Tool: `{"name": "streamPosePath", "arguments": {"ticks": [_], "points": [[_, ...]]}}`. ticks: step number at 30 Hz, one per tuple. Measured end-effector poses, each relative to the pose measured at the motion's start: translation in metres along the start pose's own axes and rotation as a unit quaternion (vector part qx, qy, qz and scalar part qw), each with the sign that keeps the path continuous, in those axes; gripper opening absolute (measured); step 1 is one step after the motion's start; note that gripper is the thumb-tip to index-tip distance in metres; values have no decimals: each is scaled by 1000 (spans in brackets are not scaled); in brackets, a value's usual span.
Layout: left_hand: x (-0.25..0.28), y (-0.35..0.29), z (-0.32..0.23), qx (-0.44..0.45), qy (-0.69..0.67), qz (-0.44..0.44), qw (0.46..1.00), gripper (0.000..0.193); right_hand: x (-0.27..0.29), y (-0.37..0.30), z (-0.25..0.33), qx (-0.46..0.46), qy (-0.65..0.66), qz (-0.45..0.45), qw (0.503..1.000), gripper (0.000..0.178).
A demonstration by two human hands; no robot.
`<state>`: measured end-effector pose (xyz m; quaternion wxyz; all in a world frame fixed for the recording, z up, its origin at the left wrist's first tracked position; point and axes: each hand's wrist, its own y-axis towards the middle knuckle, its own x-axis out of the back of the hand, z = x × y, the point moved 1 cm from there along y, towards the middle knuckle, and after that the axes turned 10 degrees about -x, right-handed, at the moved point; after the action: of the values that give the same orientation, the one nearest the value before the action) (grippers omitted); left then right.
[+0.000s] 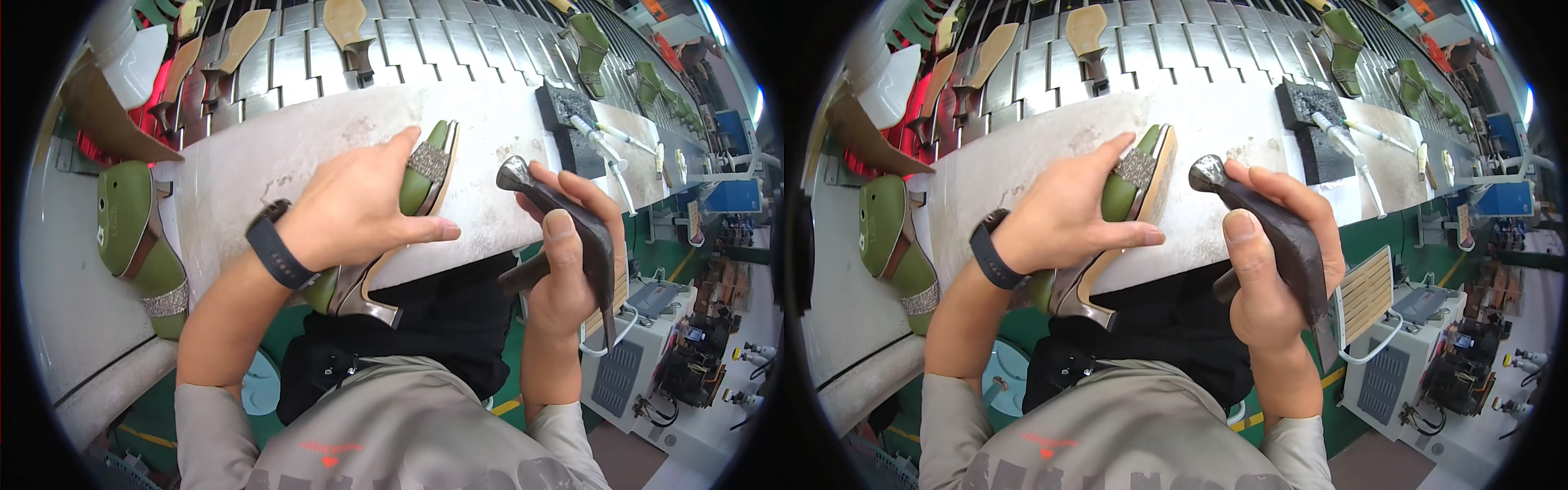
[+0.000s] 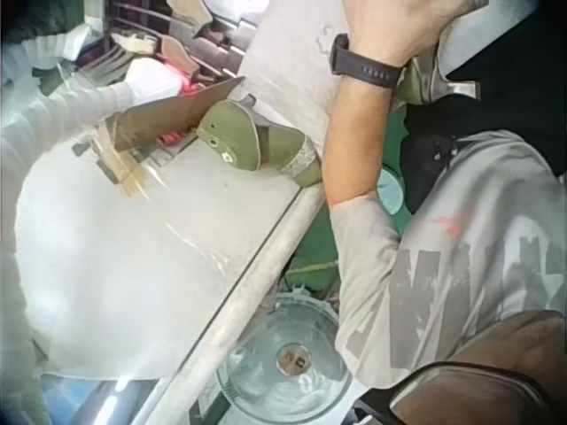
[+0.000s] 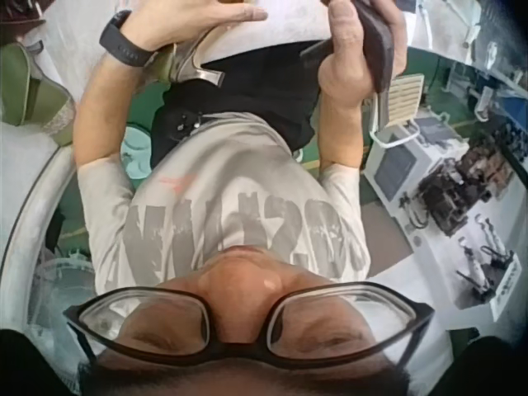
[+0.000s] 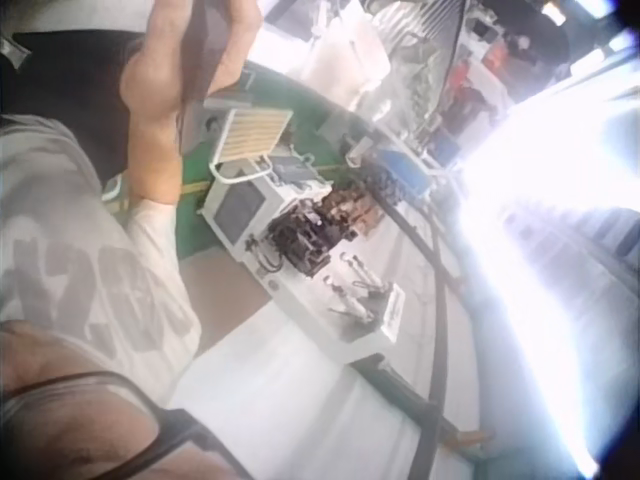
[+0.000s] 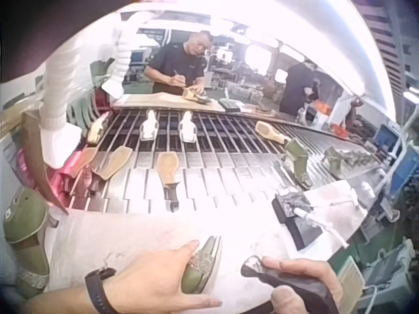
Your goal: The person secures shoe components onto shoe lasts by applying adhesive with a syringe, fitting soles and heels by hand, and hammering around the edges with a hammer before placing the assembled shoes onto a conveyor belt.
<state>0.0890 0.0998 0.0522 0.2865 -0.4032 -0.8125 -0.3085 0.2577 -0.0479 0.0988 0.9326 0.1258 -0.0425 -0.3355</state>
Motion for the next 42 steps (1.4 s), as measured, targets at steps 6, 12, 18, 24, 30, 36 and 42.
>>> {"name": "streamPosePath", "arguments": {"ticks": [6,12,18,24,30,36,42], "points": [[-5,7,-11,74,-8,52,996,71,-7,28,-26,-124,-46,145,980,17],[-7,11,-6,74,5,56,996,71,-12,73,-43,-86,-71,158,981,16],[0,14,-12,-16,21,-6,1000,77,8,105,-103,-121,-97,79,985,18],[75,0,-68,-54,-186,-221,956,81,16,82,-112,-164,-81,26,983,21],[60,1,-87,-114,-124,-176,970,66,9,43,-55,-186,-27,162,969,20],[49,7,-97,-130,-88,-164,974,63,28,-1,80,49,109,244,962,31],[44,5,-93,-161,-48,-185,968,73,22,9,92,51,-15,306,950,31]]}}
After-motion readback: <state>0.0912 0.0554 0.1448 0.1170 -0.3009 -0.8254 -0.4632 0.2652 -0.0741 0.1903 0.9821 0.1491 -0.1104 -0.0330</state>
